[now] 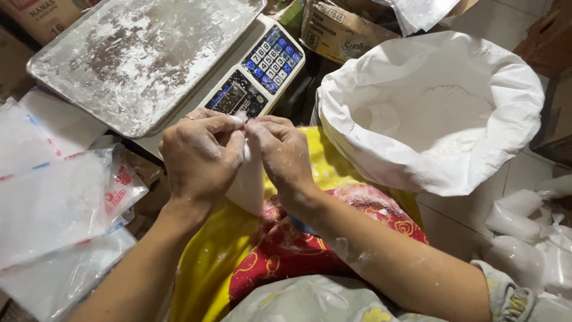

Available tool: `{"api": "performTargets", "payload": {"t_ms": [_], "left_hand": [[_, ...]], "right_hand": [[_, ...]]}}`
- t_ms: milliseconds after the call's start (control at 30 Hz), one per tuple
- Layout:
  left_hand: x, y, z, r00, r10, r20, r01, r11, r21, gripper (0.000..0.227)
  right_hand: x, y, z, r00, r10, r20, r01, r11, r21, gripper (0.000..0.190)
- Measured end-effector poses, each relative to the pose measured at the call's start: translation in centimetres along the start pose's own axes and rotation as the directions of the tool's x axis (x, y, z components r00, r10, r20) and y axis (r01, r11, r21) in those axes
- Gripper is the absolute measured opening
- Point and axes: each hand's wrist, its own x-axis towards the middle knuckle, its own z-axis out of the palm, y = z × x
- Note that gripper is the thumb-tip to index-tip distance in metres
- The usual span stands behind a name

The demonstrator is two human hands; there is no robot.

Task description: The person scoops white powder from a large sack into small plastic bags, weighs each bag on a digital scale, and ties the bags shut. The process is repeated multiple times, with finished bags placed on the floor.

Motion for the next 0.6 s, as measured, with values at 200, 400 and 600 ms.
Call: {"api": "performTargets", "payload": {"t_ms": [200, 400, 600], "left_hand": [[-0.8, 0.8, -0.6, 0.984, -0.105, 0.142, 0.083, 0.984, 0.156, 0.018], [-1.9, 1.0, -0.9, 0.993, 0.039, 0.110, -0.058, 0.983, 0.172, 0.029], [-2.2, 0.8, -1.4, 0.993, 0.012, 0.118, -0.022, 0.996, 0.087, 0.020]], "right_hand": [[-1.0, -0.7, 0.7, 0.978, -0.208, 0.028, 0.204, 0.918, -0.341, 0.026], [-0.6, -0.4, 1.6, 0.965, -0.254, 0.057, 0.252, 0.856, -0.450, 0.017], [-0.5, 0.1, 2.2, 0.966, -0.252, 0.050, 0.252, 0.893, -0.374, 0.015]]}}
